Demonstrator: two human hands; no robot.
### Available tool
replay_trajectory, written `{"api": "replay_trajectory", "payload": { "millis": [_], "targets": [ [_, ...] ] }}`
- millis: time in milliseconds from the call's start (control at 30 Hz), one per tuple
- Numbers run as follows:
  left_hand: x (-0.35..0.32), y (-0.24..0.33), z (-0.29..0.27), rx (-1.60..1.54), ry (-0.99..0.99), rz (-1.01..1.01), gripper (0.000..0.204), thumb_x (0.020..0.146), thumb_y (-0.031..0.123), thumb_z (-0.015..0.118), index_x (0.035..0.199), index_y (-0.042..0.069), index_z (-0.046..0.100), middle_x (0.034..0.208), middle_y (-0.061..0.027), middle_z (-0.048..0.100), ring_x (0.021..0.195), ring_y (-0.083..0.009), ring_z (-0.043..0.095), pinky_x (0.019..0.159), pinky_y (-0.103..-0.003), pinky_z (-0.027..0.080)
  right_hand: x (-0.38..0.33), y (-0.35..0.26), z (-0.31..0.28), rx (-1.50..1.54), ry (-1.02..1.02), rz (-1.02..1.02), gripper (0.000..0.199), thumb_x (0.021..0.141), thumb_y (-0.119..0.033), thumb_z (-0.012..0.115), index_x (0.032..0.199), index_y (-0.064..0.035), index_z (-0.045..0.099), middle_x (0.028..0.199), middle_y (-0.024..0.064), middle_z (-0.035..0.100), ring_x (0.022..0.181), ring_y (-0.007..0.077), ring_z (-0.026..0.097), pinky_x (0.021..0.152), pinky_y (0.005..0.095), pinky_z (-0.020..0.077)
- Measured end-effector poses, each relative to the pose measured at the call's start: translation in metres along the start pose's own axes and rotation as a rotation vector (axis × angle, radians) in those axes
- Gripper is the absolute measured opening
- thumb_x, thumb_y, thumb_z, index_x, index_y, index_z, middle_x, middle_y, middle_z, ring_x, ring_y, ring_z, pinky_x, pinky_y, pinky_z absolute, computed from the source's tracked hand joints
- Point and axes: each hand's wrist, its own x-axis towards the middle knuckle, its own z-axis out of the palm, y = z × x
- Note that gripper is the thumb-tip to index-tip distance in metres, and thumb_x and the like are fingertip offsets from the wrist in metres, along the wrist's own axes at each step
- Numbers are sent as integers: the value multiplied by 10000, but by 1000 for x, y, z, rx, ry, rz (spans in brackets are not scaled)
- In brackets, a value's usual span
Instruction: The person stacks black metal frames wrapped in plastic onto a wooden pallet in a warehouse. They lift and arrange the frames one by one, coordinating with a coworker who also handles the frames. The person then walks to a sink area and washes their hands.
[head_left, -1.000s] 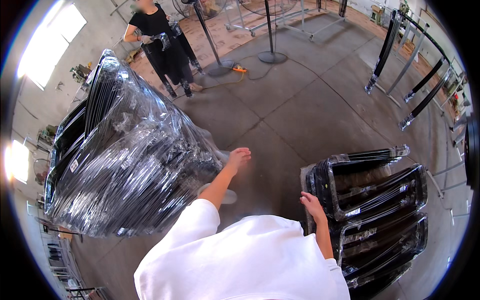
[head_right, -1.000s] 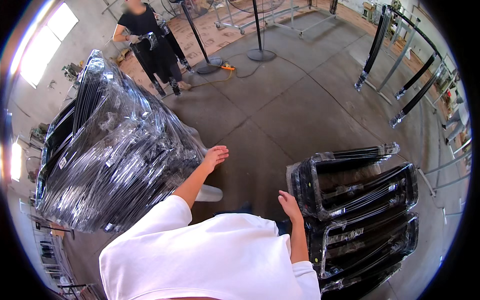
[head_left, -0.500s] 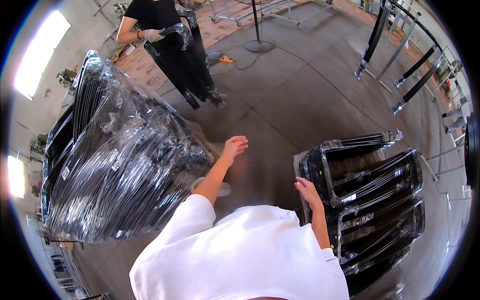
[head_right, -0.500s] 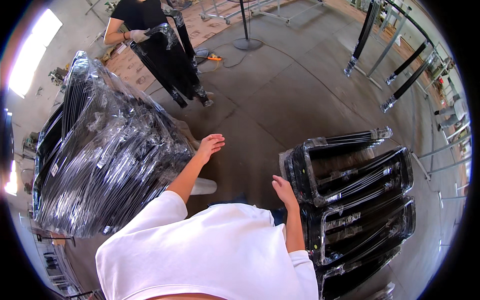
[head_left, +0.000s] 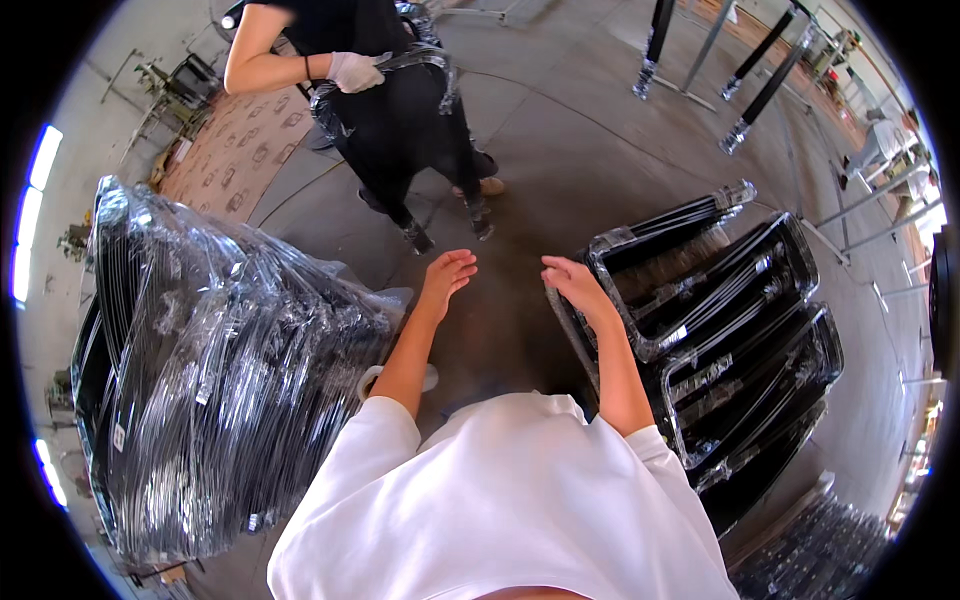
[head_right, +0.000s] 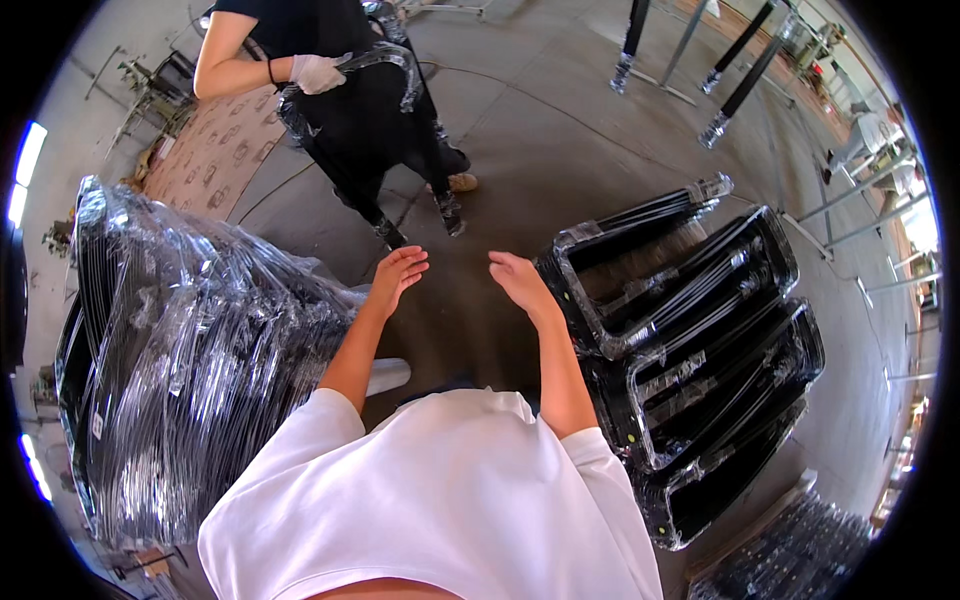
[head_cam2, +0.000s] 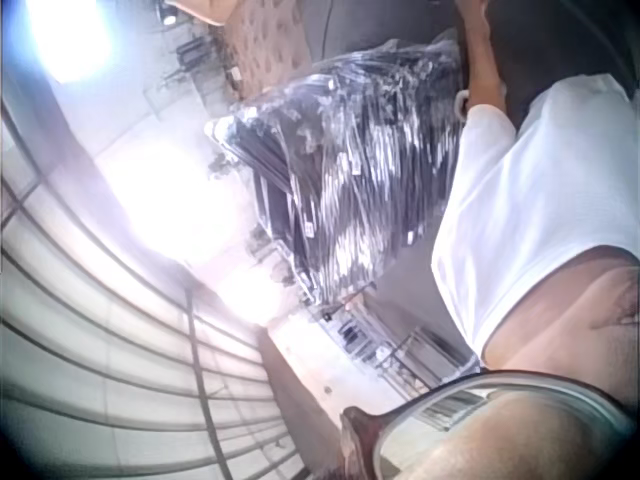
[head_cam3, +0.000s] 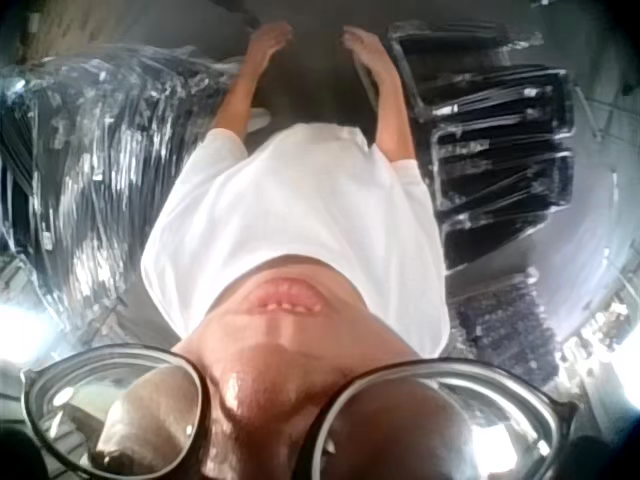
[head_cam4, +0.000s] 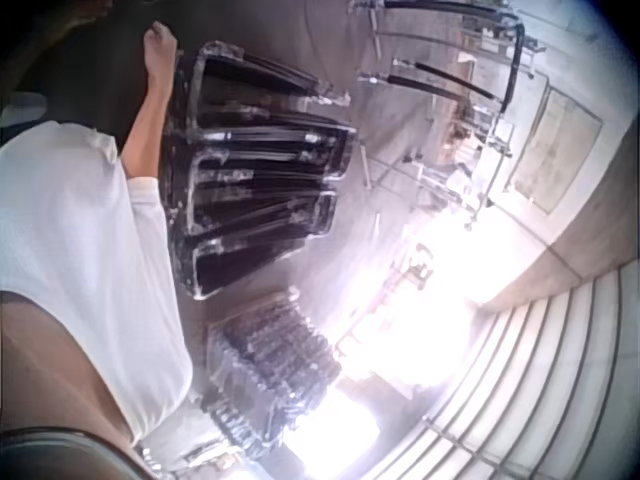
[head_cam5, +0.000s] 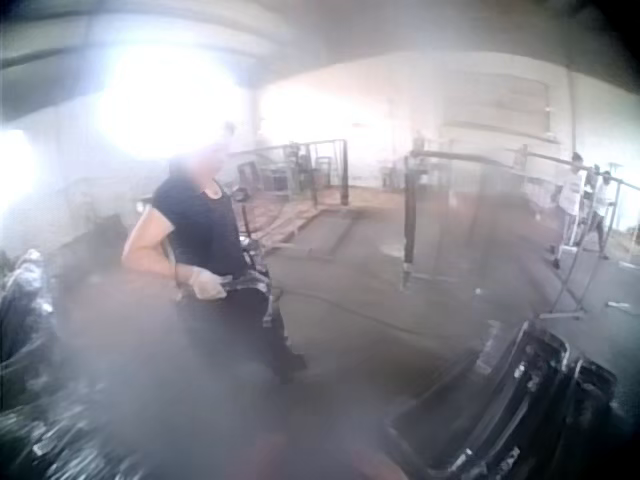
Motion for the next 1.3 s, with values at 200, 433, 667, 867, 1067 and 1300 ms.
{"api": "replay_trajectory", "payload": {
  "millis": [200, 433, 667, 867, 1067, 1300],
  "targets": [
    [3, 4, 16, 10, -46, -14, 212, 822, 121, 455, 1019, 70, 513, 1018, -60, 557, 933, -170, 535, 793, -271, 393, 9, -31, -6, 62, 31, -26, 380, 807, -160, 488, 1143, 13, 447, 999, 127, 555, 925, 165, 525, 804, 257, 399],
    [11, -2, 43, 57, -84, -32, 232, 817, 134, 476, 1037, 66, 505, 1021, -64, 559, 913, -169, 547, 776, -263, 408, 11, -38, -5, 110, 125, -52, 344, 771, -157, 510, 1056, 36, 504, 875, 101, 584, 764, 137, 543, 691, 240, 418],
    [20, 6, 104, 76, -228, -42, 244, 822, 131, 460, 1050, 50, 493, 1042, -79, 541, 949, -192, 530, 801, -280, 401, -2, -41, -30, 233, 169, 36, 376, 798, -188, 481, 1118, 8, 474, 985, 103, 564, 892, 163, 537, 724, 246, 400],
    [31, -4, 168, 110, -364, -73, 248, 821, 133, 462, 1054, 52, 485, 1035, -79, 543, 941, -181, 532, 808, -273, 395, -23, -27, -69, 315, 256, 18, 362, 799, -180, 473, 1110, 4, 481, 982, 94, 567, 895, 149, 541, 703, 232, 398],
    [39, -10, 218, 175, -441, -58, 256, 818, 161, 478, 1052, 57, 486, 1022, -67, 551, 932, -159, 533, 797, -257, 393, -62, -13, -128, 366, 417, 29, 334, 776, -135, 503, 1054, 50, 511, 855, 88, 587, 752, 123, 550, 684, 226, 429],
    [63, 22, 237, 305, -306, 35, 298, 821, 194, 469, 1087, 60, 467, 1053, -56, 534, 925, -147, 530, 779, -258, 399, -26, -11, -183, 388, 308, 131, 360, 829, -250, 461, 1132, -55, 468, 1032, 104, 546, 937, 179, 528, 795, 296, 395]
  ]
}}
